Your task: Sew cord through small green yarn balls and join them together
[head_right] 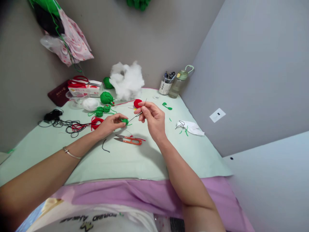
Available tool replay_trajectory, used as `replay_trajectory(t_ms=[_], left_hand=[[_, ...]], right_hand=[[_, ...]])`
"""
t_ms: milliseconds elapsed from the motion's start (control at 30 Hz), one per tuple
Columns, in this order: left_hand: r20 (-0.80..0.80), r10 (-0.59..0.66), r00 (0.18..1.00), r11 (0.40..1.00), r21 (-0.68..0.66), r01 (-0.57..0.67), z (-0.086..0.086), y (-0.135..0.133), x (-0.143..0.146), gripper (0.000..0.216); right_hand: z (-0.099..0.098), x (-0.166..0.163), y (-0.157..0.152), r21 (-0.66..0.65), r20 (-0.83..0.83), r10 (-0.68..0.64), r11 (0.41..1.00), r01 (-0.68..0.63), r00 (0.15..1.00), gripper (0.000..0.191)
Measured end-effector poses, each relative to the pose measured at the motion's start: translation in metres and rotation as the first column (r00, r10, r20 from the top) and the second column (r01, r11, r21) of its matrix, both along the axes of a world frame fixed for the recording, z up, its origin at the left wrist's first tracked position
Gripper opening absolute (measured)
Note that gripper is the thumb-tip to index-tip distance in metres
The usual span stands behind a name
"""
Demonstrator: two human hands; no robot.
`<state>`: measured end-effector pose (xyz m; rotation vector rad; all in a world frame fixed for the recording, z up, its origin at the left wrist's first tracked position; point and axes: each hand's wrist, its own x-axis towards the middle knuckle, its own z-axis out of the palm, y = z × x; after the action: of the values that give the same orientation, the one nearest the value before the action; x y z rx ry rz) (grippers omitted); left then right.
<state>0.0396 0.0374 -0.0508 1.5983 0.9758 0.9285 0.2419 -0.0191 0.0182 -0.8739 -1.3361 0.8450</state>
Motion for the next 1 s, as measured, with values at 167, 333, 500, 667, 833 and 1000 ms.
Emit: replay_trajectory(t_ms=[167, 333, 500, 667, 833, 1000], left_hand=[[0.154, 0.002, 0.988, 0.999, -0.036, 0.004, 0.002, -0.002, 0.001, 0.04], [0.276, 0.022, 0.961, 0.998, -0.066, -0.004, 0.008, -0.004, 0.002, 0.041], [0.296, 0.026, 0.955, 1.0, -0.012, -0.024, 0.012, -0.005, 0.001, 0.039], [0.297, 0.048, 0.954, 0.999, 0.003, -0.051, 0.014, -0.007, 0.001, 0.039], [0.301, 0.048, 0.952, 0.999, -0.004, -0.05, 0.017, -0.009, 0.002, 0.038], [0.316, 0.044, 0.948, 0.999, 0.011, -0.05, 0.017, -0.008, 0.003, 0.037]], right_hand=[[-0.002, -0.001, 0.002, -0.11, 0.064, 0.051, 0.993, -0.044, 0.997, 0.026], [-0.008, -0.004, 0.003, -0.144, 0.263, 0.085, 0.988, -0.048, 0.961, 0.022], [-0.018, -0.008, 0.003, -0.181, 0.415, 0.108, 0.983, -0.035, 0.903, 0.017], [-0.022, -0.01, 0.004, -0.224, 0.461, 0.106, 0.975, 0.0, 0.881, 0.015], [-0.023, -0.01, 0.005, -0.24, 0.481, 0.095, 0.97, 0.027, 0.872, 0.014], [-0.023, -0.01, 0.004, -0.254, 0.491, 0.094, 0.967, 0.038, 0.866, 0.014]])
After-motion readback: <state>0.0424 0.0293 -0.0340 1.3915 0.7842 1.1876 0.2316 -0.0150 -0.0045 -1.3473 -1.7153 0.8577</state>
